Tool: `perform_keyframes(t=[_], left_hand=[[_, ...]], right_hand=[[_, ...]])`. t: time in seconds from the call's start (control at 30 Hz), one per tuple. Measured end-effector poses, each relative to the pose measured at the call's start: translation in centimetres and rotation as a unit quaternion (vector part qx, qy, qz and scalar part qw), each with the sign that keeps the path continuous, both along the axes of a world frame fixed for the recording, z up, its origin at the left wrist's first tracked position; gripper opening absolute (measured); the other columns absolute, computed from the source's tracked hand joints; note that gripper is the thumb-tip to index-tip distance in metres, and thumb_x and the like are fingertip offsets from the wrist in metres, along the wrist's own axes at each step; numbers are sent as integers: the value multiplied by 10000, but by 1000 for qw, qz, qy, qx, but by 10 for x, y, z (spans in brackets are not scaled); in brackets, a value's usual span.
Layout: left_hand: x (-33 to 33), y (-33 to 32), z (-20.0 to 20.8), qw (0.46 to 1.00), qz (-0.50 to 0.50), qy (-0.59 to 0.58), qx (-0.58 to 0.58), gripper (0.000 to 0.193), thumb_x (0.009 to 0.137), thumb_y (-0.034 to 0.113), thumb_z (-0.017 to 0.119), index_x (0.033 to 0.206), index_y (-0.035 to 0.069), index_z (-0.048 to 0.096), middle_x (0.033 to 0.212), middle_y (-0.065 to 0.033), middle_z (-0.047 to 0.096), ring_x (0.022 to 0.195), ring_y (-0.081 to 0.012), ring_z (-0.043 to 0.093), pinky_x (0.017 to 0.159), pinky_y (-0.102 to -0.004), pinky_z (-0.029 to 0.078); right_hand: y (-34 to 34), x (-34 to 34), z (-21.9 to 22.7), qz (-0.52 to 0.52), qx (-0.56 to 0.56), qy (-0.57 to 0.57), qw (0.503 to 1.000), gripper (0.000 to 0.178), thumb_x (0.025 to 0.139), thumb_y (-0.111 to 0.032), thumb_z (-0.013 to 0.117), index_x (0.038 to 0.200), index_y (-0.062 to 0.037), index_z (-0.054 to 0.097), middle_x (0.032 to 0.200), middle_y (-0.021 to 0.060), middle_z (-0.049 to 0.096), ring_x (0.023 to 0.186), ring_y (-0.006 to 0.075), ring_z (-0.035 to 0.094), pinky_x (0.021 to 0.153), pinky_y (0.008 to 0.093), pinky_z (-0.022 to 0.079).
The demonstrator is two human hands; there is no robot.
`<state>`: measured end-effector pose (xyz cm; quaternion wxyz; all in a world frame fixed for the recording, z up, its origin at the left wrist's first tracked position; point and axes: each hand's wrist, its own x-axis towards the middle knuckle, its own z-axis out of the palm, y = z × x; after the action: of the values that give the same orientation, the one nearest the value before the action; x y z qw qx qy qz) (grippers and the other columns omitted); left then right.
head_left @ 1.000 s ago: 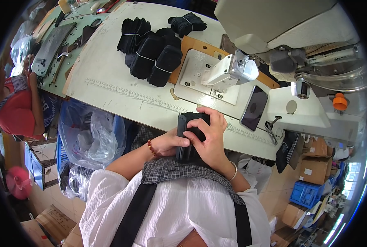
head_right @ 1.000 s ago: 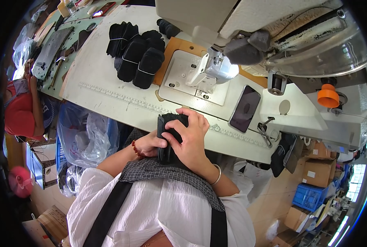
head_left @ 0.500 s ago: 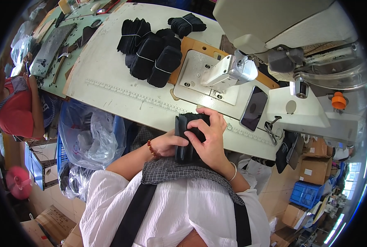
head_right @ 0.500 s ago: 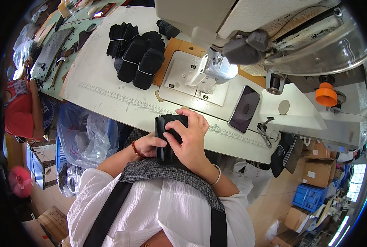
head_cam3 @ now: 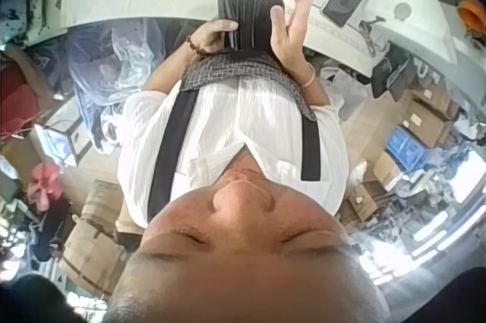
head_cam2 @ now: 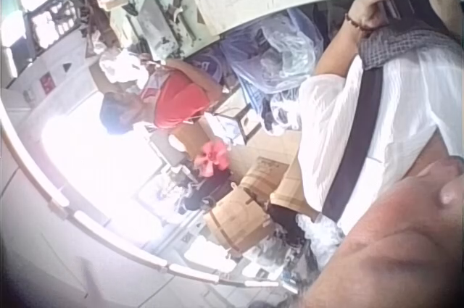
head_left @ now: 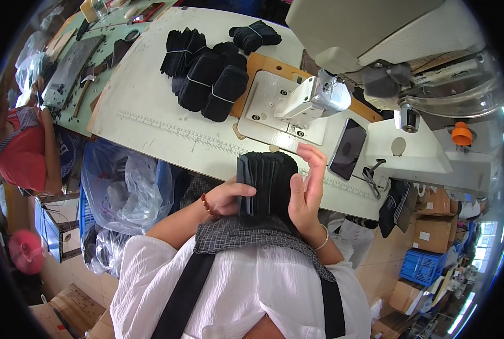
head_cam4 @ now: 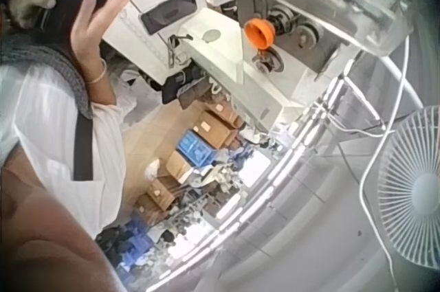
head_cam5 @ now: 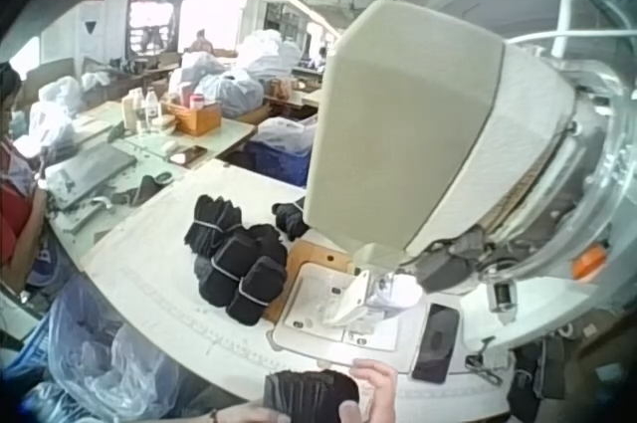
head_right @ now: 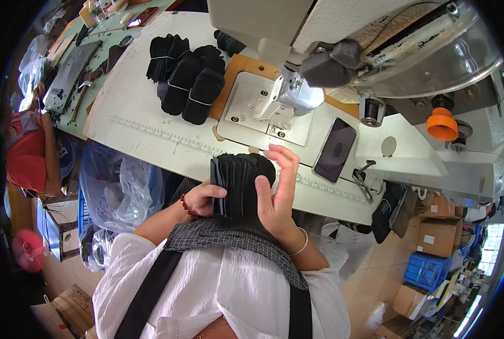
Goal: Assembling and stitching black shoe upper components using an industrial sewing machine.
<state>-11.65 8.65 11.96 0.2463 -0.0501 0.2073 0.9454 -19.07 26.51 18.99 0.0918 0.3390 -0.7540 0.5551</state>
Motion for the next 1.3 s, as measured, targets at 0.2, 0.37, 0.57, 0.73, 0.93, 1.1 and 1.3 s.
perform_keyframes(t=[0.2,0.37,0.57,0.73,0.93,1.1,1.3], left_hand=[[2,-3,0,1000,1,-1,4,772,820,159,772,1473,-9,396,1410,-171,548,1261,-297,587,1079,-459,491],[-4,-8,18,998,35,32,-33,806,808,185,801,1472,-11,387,1398,-158,554,1279,-284,571,1081,-442,482],[-11,-13,22,983,55,110,-139,880,772,195,856,1480,3,369,1380,-124,557,1285,-245,556,1093,-413,458],[-7,-13,25,979,42,100,-175,953,744,241,892,1495,15,352,1381,-99,551,1278,-231,553,1088,-392,451],[-26,-39,46,816,154,302,-468,780,746,268,890,1363,25,479,1323,-72,579,1243,-200,560,1037,-388,462],[-44,-62,103,355,124,423,-824,731,602,223,913,1209,57,541,1131,-104,600,1088,-290,599,923,-427,470],[-55,-43,77,151,-40,424,-892,885,554,456,893,1225,2,536,1116,-102,583,1131,-266,553,920,-395,448]], right_hand=[[12,-1,-24,8,-69,-211,975,538,1054,-301,520,1461,13,362,1354,142,466,1222,220,468,1087,361,348],[12,7,-21,128,-64,-395,908,698,1061,-265,520,1578,18,146,1435,141,446,1271,205,480,1126,352,327],[-10,9,-6,162,-107,-283,939,919,1008,-277,628,1577,21,-28,1492,199,416,1379,264,429,1179,375,275],[-21,3,-6,157,14,-134,978,1090,953,-385,692,1558,50,-103,1499,292,412,1362,317,457,1170,404,283],[-35,-9,-1,194,-82,-208,955,1117,939,-377,717,1566,29,-113,1493,240,414,1355,335,445,1179,423,272],[-24,-24,-21,153,-39,-124,980,1244,775,-484,843,1585,17,42,1507,225,358,1410,349,365,1187,474,259],[-35,-25,-25,93,218,55,970,1192,637,-404,910,1517,61,254,1461,256,403,1388,422,364,1194,536,233]])
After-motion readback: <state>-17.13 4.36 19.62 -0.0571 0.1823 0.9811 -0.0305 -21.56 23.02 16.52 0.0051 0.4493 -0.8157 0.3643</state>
